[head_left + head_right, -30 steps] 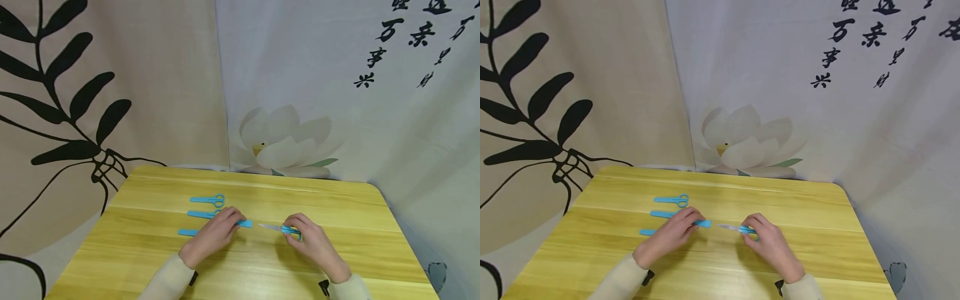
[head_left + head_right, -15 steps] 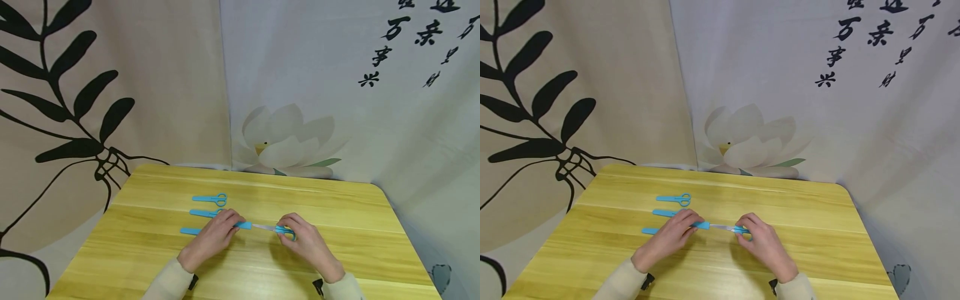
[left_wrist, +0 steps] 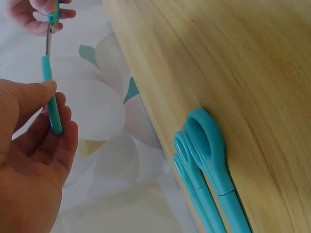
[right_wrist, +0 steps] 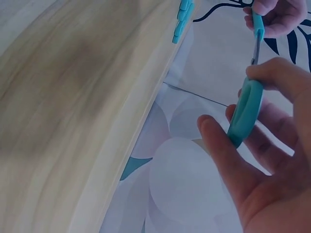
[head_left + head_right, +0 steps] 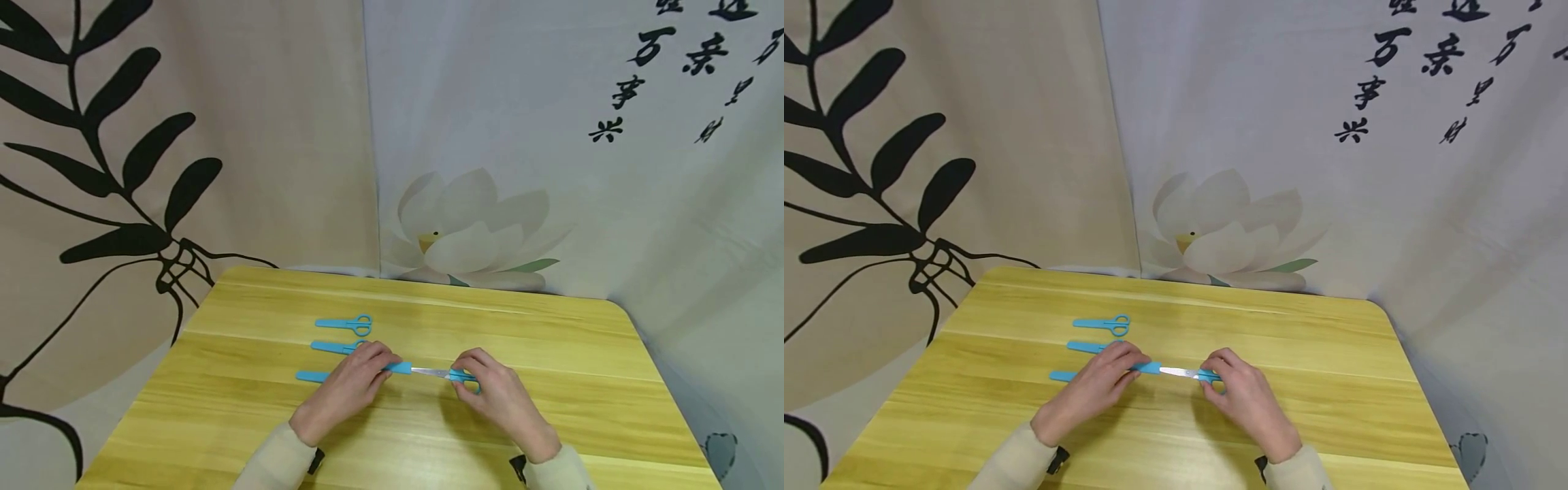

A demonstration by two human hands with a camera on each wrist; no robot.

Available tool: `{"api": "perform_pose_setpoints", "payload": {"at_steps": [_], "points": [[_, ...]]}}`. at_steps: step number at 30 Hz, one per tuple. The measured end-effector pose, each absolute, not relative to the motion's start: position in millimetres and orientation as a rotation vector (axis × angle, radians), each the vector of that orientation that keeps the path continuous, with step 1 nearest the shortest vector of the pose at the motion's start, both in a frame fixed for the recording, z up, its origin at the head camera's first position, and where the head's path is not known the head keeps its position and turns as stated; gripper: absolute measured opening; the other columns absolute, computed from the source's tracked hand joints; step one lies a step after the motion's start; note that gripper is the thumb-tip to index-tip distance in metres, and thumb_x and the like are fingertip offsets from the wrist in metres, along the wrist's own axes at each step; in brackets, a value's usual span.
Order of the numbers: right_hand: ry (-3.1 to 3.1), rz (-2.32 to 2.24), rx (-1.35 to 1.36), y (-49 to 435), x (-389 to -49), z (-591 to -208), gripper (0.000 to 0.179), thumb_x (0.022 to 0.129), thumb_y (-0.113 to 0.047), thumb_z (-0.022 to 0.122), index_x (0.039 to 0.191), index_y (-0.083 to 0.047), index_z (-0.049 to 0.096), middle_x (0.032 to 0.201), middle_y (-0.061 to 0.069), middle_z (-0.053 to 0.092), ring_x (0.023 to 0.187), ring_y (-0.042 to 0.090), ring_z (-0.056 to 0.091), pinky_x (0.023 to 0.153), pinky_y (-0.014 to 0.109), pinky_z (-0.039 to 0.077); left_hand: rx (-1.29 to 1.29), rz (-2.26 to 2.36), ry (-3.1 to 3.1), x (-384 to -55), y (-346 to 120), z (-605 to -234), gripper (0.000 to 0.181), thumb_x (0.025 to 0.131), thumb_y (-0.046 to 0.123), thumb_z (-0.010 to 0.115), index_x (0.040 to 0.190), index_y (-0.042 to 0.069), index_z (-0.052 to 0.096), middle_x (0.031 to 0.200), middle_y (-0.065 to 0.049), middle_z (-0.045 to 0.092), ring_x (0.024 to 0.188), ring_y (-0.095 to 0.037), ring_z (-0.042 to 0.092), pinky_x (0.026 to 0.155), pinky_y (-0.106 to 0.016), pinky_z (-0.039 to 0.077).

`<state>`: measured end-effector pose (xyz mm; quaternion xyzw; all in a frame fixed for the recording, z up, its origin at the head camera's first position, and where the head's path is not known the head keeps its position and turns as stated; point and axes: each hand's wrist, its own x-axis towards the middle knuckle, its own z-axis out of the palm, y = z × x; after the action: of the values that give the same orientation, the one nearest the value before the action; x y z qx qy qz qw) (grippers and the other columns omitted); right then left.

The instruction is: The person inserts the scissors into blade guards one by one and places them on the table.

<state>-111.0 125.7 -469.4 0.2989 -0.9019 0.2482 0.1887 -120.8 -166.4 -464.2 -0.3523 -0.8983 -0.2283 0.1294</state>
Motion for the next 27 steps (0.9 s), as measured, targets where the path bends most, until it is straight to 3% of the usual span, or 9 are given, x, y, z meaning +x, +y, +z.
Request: {"api": "perform_pose_setpoints", "payload": {"at_steps": [27], "points": [[-2.575, 0.609, 0.809, 115, -107, -463, 0.024, 0.077, -0.011, 0.091, 0.092, -0.013, 0.073, 0.105, -0.003, 0.067, 0.078, 0.008, 0.067, 0.061, 0.022, 0.055, -1.027, -0.633, -2.62, -119, -160, -464, 0.024, 0.092, 0.006, 0.078, 0.115, 0.014, 0.076, 0.102, 0.006, 0.063, 0.092, -0.012, 0.059, 0.081, -0.028, 0.054]]}}
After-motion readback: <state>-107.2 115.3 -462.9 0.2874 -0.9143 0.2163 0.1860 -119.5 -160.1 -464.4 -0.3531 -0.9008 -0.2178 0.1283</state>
